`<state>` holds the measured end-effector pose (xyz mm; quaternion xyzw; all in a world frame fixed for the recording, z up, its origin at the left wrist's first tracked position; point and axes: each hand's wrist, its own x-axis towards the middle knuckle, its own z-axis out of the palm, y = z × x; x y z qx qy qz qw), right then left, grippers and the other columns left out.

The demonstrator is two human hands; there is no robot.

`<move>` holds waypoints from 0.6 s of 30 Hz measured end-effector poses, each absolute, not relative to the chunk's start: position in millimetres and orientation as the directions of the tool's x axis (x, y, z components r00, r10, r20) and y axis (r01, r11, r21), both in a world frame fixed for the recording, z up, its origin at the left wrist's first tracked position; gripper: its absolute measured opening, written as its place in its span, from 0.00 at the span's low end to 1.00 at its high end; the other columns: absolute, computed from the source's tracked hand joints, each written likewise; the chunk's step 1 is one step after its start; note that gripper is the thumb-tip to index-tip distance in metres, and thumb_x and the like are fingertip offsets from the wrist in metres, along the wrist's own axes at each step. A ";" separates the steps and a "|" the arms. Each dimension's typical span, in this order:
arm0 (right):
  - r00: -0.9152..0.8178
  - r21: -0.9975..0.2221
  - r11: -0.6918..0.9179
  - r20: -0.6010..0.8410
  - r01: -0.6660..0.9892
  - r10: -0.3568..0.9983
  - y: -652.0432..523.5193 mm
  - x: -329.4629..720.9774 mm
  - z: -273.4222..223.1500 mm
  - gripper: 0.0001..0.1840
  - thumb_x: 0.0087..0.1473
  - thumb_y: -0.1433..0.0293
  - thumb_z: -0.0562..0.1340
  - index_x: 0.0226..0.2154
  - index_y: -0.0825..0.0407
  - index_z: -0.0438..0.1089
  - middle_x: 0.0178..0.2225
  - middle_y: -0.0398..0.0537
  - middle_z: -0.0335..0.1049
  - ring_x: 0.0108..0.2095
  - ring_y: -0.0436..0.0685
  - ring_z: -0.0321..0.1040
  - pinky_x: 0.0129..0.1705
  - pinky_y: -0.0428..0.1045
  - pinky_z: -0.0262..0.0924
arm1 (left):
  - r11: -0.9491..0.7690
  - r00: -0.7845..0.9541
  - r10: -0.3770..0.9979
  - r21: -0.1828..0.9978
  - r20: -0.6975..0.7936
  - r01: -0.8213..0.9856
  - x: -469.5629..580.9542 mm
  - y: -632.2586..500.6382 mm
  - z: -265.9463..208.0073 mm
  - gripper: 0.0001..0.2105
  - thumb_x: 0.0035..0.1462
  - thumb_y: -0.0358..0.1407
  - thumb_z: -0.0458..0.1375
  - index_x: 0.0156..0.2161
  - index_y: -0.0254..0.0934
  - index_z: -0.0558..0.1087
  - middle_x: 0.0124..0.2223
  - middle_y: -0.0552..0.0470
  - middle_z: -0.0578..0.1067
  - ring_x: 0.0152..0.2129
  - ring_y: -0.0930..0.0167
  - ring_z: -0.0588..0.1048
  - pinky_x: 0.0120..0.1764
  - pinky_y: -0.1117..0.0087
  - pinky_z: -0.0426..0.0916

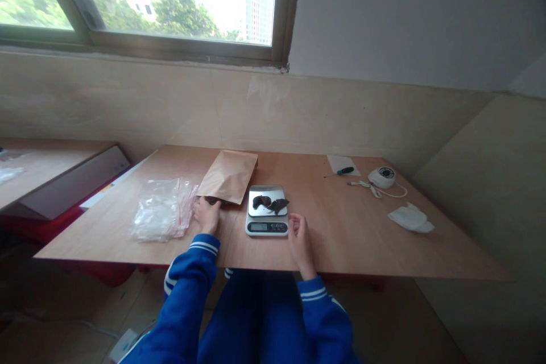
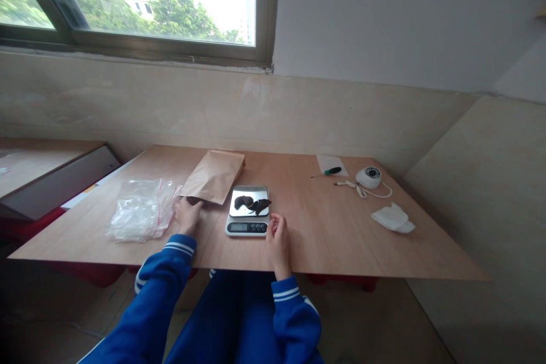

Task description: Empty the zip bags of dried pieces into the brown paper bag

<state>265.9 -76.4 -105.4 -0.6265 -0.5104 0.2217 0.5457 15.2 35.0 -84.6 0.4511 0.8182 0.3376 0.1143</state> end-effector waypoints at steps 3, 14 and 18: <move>0.386 -0.910 0.117 0.282 0.399 0.878 -75.8 265.5 -105.4 0.16 0.59 0.59 0.51 0.43 0.52 0.63 0.36 0.52 0.70 0.29 0.56 0.67 0.30 0.50 0.63 | 0.447 -0.647 0.762 0.688 0.043 0.572 20.2 38.9 -80.5 0.23 0.48 0.38 0.60 0.48 0.28 0.65 0.49 0.29 0.69 0.51 0.49 0.67 0.48 0.50 0.63; 0.386 -0.917 0.110 0.267 0.382 0.883 -75.0 265.7 -107.4 0.16 0.59 0.59 0.51 0.43 0.52 0.63 0.38 0.53 0.70 0.29 0.56 0.67 0.29 0.50 0.64 | 0.405 -0.674 0.737 0.764 0.051 0.502 38.0 30.4 -68.3 0.19 0.49 0.39 0.58 0.45 0.33 0.65 0.50 0.36 0.71 0.53 0.50 0.65 0.52 0.50 0.59; 0.395 -0.921 0.119 0.272 0.370 0.878 -75.1 265.8 -108.6 0.16 0.58 0.59 0.52 0.43 0.51 0.64 0.37 0.52 0.70 0.29 0.56 0.67 0.29 0.50 0.65 | 0.389 -0.661 0.748 0.774 0.050 0.499 42.8 30.7 -70.4 0.20 0.48 0.37 0.59 0.46 0.31 0.64 0.49 0.34 0.71 0.51 0.49 0.66 0.50 0.50 0.60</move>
